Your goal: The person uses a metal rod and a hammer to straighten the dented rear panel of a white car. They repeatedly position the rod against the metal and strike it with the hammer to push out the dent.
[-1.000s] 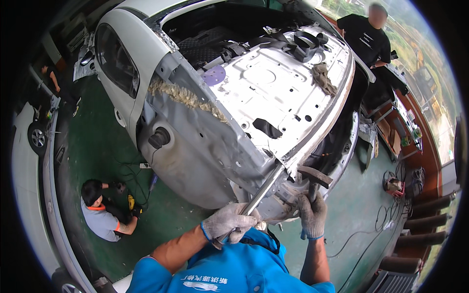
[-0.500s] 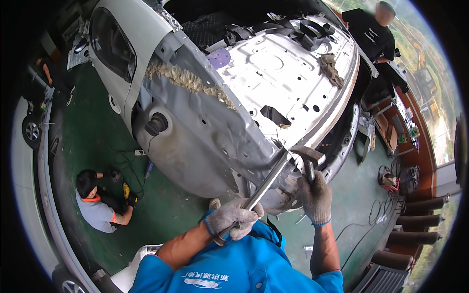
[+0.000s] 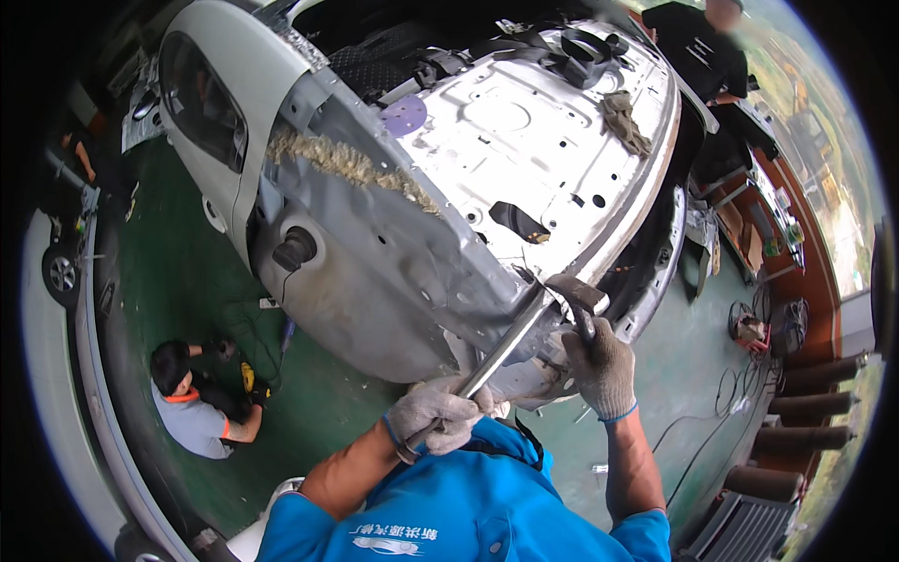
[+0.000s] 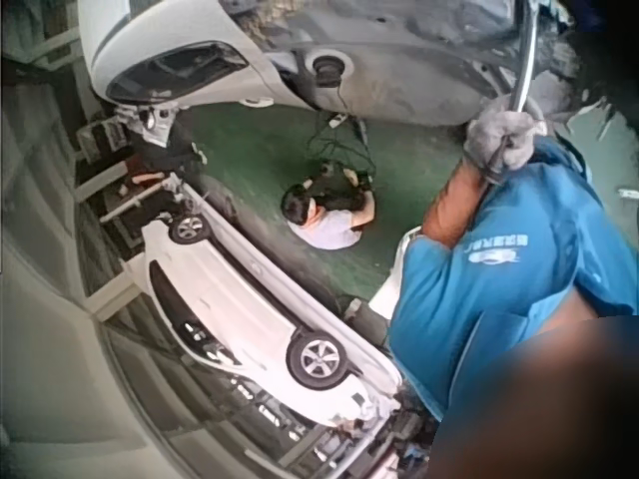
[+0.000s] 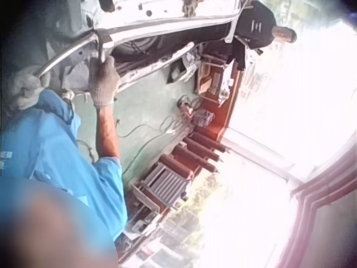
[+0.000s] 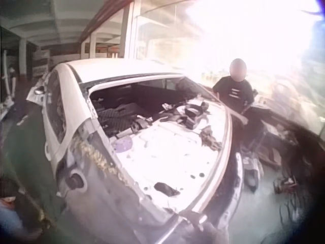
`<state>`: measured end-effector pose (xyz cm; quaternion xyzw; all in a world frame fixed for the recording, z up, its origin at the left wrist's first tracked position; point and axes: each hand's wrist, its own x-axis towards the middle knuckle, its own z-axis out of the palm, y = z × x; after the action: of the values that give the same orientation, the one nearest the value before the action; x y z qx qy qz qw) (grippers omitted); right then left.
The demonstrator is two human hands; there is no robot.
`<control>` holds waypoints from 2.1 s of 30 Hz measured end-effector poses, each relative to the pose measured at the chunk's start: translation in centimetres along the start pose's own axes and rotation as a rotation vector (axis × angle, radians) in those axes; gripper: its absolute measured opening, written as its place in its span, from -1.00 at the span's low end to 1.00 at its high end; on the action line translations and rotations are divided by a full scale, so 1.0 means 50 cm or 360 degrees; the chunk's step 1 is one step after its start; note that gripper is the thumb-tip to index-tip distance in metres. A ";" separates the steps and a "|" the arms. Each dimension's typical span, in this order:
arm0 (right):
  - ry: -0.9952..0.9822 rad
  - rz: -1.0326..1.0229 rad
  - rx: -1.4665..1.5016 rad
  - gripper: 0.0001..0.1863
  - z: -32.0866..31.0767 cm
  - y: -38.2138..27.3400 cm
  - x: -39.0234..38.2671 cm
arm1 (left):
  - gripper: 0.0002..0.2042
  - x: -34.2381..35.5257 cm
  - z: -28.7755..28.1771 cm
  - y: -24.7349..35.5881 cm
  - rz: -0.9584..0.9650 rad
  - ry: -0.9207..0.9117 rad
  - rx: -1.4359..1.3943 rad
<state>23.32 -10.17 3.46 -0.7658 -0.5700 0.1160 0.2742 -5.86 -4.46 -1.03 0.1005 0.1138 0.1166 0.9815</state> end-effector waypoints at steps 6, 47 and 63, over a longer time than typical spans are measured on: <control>0.0099 0.0337 0.0588 -0.75 0.000 0.031 -0.025 | -0.77 -0.007 -0.010 -0.001 0.0025 -0.0034 -0.0006; 0.0250 0.0519 0.0778 -0.71 0.042 0.054 -0.057 | -0.77 0.014 -0.021 0.001 -0.0032 -0.0005 0.0074; 0.0236 0.0319 0.0821 -0.79 0.040 0.047 -0.083 | -0.84 0.021 0.069 0.031 -0.0127 0.0639 0.1158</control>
<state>22.88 -13.95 -0.03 -0.7297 -0.4215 0.2275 0.4879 -4.36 -3.33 2.38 0.4117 0.3405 0.0479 0.8440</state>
